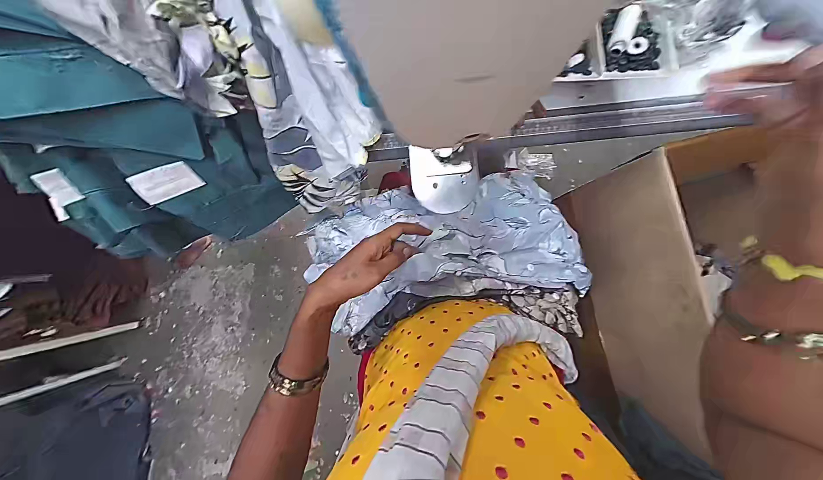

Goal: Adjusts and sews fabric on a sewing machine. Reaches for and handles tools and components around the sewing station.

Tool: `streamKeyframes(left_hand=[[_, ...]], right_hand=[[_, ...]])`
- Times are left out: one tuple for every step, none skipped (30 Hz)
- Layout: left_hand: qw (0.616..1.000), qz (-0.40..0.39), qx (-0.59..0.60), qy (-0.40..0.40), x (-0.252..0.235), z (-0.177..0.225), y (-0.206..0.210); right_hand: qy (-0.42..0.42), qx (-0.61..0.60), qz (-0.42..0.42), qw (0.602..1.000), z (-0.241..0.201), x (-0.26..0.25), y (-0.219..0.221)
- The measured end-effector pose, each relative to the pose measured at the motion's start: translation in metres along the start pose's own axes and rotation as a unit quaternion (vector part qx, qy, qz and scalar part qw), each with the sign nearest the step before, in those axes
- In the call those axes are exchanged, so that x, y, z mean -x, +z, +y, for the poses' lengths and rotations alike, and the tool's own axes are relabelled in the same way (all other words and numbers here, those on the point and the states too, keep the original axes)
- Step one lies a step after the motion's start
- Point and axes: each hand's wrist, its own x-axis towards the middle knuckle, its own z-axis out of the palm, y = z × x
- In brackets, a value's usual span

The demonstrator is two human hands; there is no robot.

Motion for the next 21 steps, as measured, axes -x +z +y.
streamKeyframes(left_hand=[[1.000, -0.004, -0.013, 0.008, -0.003, -0.003, 0.001], [1.000, -0.011, -0.024, 0.017, -0.007, -0.006, 0.003], [0.999, -0.020, -0.030, 0.025, -0.010, -0.009, 0.005], [0.998, -0.030, -0.034, 0.031, -0.013, -0.010, 0.007], [0.998, -0.038, -0.038, 0.033, -0.015, -0.011, 0.009], [0.998, -0.045, -0.041, 0.032, -0.016, -0.011, 0.011], [0.997, -0.048, -0.045, 0.030, -0.017, -0.011, 0.014], [0.997, -0.049, -0.051, 0.030, -0.017, -0.010, 0.016], [0.997, -0.048, -0.058, 0.030, -0.017, -0.011, 0.017], [0.997, -0.045, -0.062, 0.031, -0.016, -0.011, 0.018], [0.997, -0.039, -0.065, 0.034, -0.015, -0.012, 0.019], [0.997, -0.031, -0.065, 0.039, -0.013, -0.013, 0.019], [0.997, -0.022, -0.063, 0.044, -0.011, -0.014, 0.020], [0.997, -0.012, -0.061, 0.050, -0.008, -0.016, 0.021], [0.996, -0.001, -0.062, 0.057, -0.005, -0.018, 0.022], [0.996, 0.009, -0.063, 0.061, -0.001, -0.019, 0.023], [0.996, 0.016, -0.065, 0.062, 0.003, -0.020, 0.023], [0.996, 0.024, -0.066, 0.062, 0.006, -0.022, 0.023], [0.996, 0.032, -0.064, 0.062, 0.009, -0.024, 0.022], [0.995, 0.038, -0.060, 0.064, 0.011, -0.026, 0.022], [0.996, 0.040, -0.053, 0.064, 0.013, -0.028, 0.021]], right_hand=[[-0.027, -0.057, -0.043, 0.997, 0.025, 0.012, -0.004], [-0.012, -0.108, -0.077, 0.991, 0.043, 0.023, 0.000], [0.030, -0.152, -0.108, 0.982, 0.055, 0.035, 0.012], [0.084, -0.203, -0.129, 0.967, 0.064, 0.046, 0.029], [0.145, -0.250, -0.142, 0.947, 0.070, 0.057, 0.048], [0.202, -0.276, -0.159, 0.926, 0.074, 0.067, 0.064], [0.244, -0.297, -0.179, 0.906, 0.075, 0.076, 0.077], [0.273, -0.313, -0.195, 0.889, 0.077, 0.083, 0.087], [0.289, -0.320, -0.209, 0.878, 0.077, 0.089, 0.094], [0.297, -0.325, -0.218, 0.871, 0.077, 0.093, 0.099], [0.300, -0.324, -0.223, 0.869, 0.076, 0.096, 0.103], [0.301, -0.320, -0.226, 0.869, 0.074, 0.097, 0.106], [0.300, -0.316, -0.230, 0.870, 0.073, 0.099, 0.109], [0.298, -0.311, -0.236, 0.871, 0.073, 0.100, 0.110], [0.297, -0.304, -0.243, 0.872, 0.073, 0.101, 0.112], [0.298, -0.296, -0.249, 0.873, 0.073, 0.102, 0.113], [0.300, -0.289, -0.255, 0.873, 0.073, 0.103, 0.114], [0.301, -0.282, -0.259, 0.873, 0.073, 0.105, 0.115], [0.299, -0.279, -0.263, 0.874, 0.075, 0.106, 0.116], [0.299, -0.279, -0.266, 0.873, 0.077, 0.107, 0.117], [0.302, -0.280, -0.269, 0.871, 0.079, 0.109, 0.118]])
